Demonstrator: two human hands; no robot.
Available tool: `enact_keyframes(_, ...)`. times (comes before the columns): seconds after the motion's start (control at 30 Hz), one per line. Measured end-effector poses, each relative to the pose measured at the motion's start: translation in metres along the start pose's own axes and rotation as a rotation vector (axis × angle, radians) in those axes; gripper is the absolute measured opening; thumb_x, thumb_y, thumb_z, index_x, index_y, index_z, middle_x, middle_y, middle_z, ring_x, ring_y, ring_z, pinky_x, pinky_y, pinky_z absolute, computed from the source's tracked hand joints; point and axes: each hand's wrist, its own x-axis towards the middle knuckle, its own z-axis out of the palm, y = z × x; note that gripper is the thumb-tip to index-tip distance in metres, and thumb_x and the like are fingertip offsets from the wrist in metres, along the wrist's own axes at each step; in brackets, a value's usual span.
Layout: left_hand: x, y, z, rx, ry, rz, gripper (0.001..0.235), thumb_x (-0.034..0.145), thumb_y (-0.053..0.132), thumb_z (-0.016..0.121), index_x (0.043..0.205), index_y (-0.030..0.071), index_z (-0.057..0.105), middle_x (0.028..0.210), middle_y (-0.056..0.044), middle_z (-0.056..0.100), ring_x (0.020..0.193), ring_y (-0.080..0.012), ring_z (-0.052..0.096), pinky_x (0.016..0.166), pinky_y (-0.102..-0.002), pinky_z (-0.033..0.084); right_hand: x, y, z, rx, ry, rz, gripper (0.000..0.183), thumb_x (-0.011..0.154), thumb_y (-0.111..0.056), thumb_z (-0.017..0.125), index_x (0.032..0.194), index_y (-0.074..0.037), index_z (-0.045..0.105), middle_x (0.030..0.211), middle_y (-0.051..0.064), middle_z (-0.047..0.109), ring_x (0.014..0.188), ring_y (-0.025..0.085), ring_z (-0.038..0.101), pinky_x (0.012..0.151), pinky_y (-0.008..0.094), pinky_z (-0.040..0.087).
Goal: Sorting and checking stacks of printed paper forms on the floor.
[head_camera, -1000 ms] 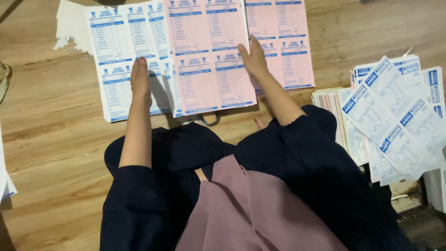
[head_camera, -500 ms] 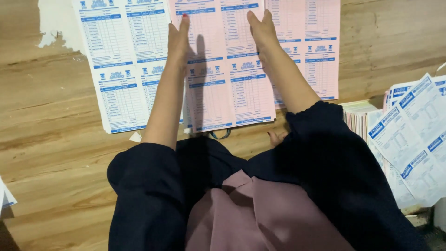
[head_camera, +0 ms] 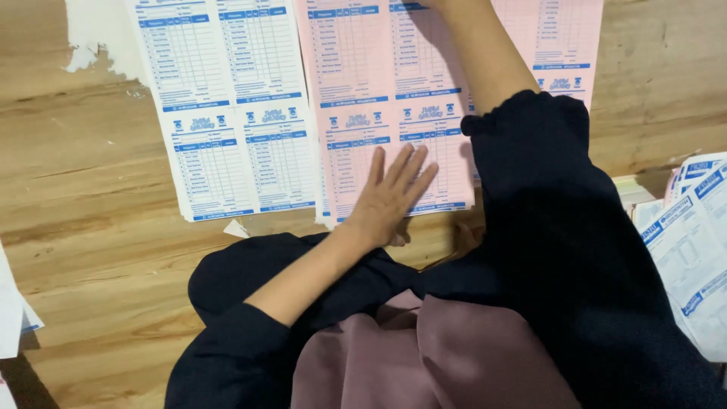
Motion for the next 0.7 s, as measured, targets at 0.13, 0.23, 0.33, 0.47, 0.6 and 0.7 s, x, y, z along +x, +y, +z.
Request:
enact_keyframes(0.13, 0.009, -0.006, -0.004, 0.112, 0.038, -0.042, 0.116, 0.057, 0.034, 0.083, 0.143, 0.015, 0.007, 0.148, -0.012, 0.013, 0.137, -0.0292, 0.009, 0.108, -0.056, 0.003, -0.004, 0.0, 0.002, -0.016, -0.036, -0.066, 0.06, 0.099, -0.033, 0.042, 0.14, -0.008, 0.007, 0.147, 0.019, 0.01, 0.136, 0.035, 0.008, 0.109, 0.05, 0.015)
enact_keyframes(0.23, 0.012, -0.014, -0.02, 0.069, 0.034, -0.125, 0.121, 0.053, 0.035, 0.084, 0.143, 0.013, 0.007, 0.148, -0.014, 0.01, 0.137, -0.03, 0.005, 0.108, -0.057, 0.002, -0.016, 0.004, -0.003, -0.037, -0.056, -0.106, 0.059, 0.1, -0.034, 0.041, 0.14, -0.007, 0.006, 0.147, 0.02, 0.009, 0.136, 0.037, 0.008, 0.11, 0.051, 0.014)
enact_keyframes(0.33, 0.01, -0.015, -0.014, 0.126, 0.021, -0.117, 0.125, 0.051, 0.041, 0.083, 0.143, 0.015, 0.004, 0.149, -0.012, 0.006, 0.137, -0.0283, 0.002, 0.108, -0.057, 0.001, -0.028, 0.004, -0.016, -0.056, -0.063, -0.16, 0.058, 0.102, -0.034, 0.039, 0.14, -0.005, 0.006, 0.146, 0.022, 0.008, 0.136, 0.038, 0.007, 0.11, 0.052, 0.013)
enact_keyframes(0.47, -0.018, -0.017, -0.02, -0.131, 0.189, -0.214, 0.122, 0.056, 0.053, 0.08, 0.144, 0.012, 0.006, 0.149, -0.015, 0.0, 0.137, -0.0318, -0.003, 0.108, -0.056, -0.003, -0.053, 0.009, -0.039, -0.088, -0.071, -0.225, 0.058, 0.104, -0.035, 0.037, 0.141, -0.004, 0.006, 0.146, 0.024, 0.007, 0.136, 0.04, 0.006, 0.111, 0.053, 0.011)
enact_keyframes(0.6, -0.063, -0.02, -0.016, -0.623, 0.552, -0.523, 0.095, 0.08, 0.04, 0.065, 0.142, 0.0, 0.004, 0.145, -0.026, -0.003, 0.134, -0.0441, -0.003, 0.103, -0.064, 0.002, -0.084, 0.007, -0.065, -0.116, -0.074, -0.315, 0.057, 0.107, -0.037, 0.035, 0.141, -0.002, 0.005, 0.145, 0.026, 0.006, 0.136, 0.042, 0.005, 0.112, 0.055, 0.009)
enact_keyframes(0.7, -0.078, -0.024, 0.019, -1.153, 0.599, -0.69, 0.081, 0.092, 0.042, 0.047, 0.142, 0.002, -0.002, 0.146, -0.02, -0.008, 0.136, -0.0346, -0.002, 0.109, -0.051, 0.002, -0.128, 0.052, -0.084, -0.083, -0.102, 0.133, 0.064, 0.099, -0.043, 0.035, 0.139, 0.002, 0.011, 0.141, 0.03, 0.014, 0.131, 0.043, 0.015, 0.105, 0.055, 0.017)
